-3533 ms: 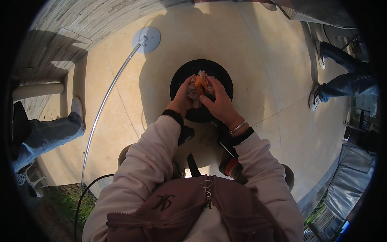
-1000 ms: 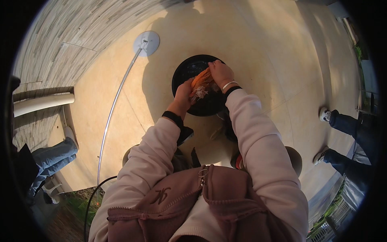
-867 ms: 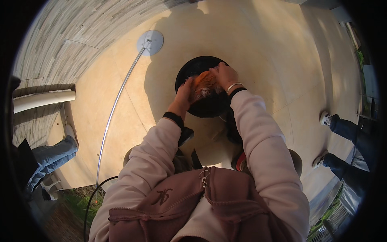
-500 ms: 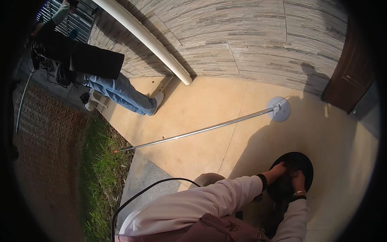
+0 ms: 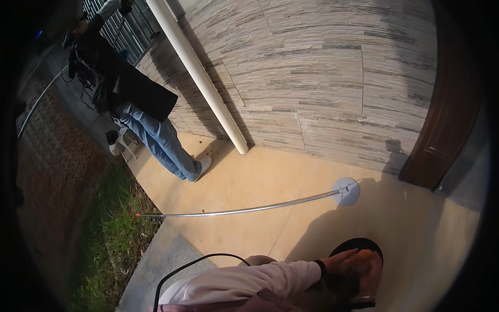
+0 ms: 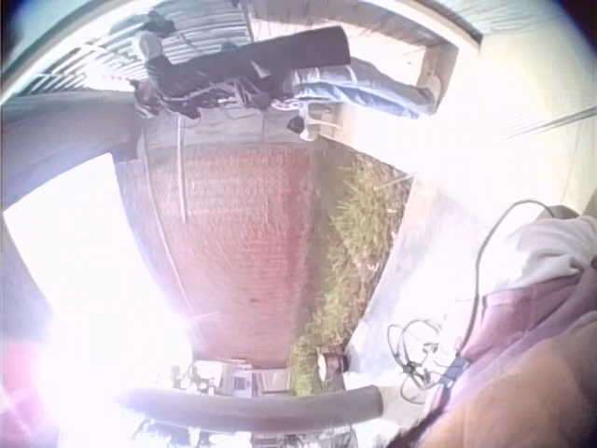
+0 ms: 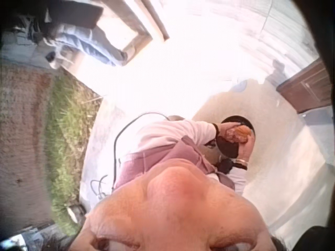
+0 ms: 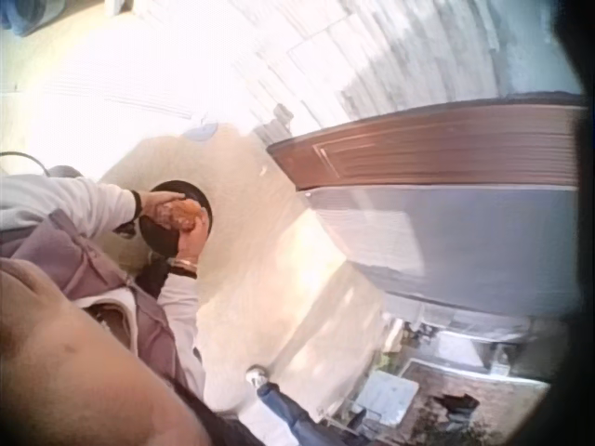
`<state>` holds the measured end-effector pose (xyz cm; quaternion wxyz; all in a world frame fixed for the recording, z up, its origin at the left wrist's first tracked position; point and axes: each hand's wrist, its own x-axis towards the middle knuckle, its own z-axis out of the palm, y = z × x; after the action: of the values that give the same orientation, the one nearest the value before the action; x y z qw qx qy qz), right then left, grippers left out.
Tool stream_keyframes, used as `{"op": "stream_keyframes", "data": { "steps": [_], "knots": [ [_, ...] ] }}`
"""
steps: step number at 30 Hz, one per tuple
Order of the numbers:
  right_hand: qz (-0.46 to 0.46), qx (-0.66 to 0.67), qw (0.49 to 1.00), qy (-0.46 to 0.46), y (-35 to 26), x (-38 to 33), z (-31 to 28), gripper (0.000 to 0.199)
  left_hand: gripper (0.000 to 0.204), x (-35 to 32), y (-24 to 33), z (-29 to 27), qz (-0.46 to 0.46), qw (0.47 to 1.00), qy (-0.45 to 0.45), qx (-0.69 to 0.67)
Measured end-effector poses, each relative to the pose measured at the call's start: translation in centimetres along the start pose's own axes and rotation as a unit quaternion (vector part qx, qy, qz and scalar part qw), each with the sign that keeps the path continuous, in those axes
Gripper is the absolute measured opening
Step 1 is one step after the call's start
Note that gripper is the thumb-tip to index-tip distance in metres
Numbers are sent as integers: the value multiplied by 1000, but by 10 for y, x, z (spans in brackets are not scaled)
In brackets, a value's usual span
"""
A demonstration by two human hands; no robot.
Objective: The person removes a mop head from a bucket, wrings it out, and attaches it to a mop handle. They then carry the assembled mop into a room and place it against a window.
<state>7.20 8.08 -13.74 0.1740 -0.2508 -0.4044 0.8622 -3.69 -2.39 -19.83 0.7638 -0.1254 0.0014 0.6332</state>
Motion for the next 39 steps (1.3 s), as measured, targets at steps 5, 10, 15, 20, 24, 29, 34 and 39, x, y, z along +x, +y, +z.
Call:
{"op": "stream_keyframes", "data": {
  "steps": [5,10,15,20,24,29,34,39],
  "knots": [
    [-140,-411,901,23,29,4,0,39,26,7,-1,-16,104,985,128,47],
    [-359,-676,643,20,57,0,15,34,21,25,0,-46,226,911,18,345],
    [-222,-512,827,71,56,14,1,27,23,31,2,-68,162,966,-119,164],
    [-98,-363,926,41,50,26,-21,30,29,24,-7,-55,272,781,182,532],
    [-72,-183,980,-2,48,22,-23,28,22,20,-5,-30,190,811,278,479],
    [-57,-123,989,52,49,17,-20,22,22,35,-10,-31,295,828,207,430],
    [1,-18,999,37,51,22,-29,16,19,48,-16,-43,298,857,234,349],
    [80,100,992,10,50,18,-18,17,16,43,-15,-36,309,738,301,519]
  ]
}}
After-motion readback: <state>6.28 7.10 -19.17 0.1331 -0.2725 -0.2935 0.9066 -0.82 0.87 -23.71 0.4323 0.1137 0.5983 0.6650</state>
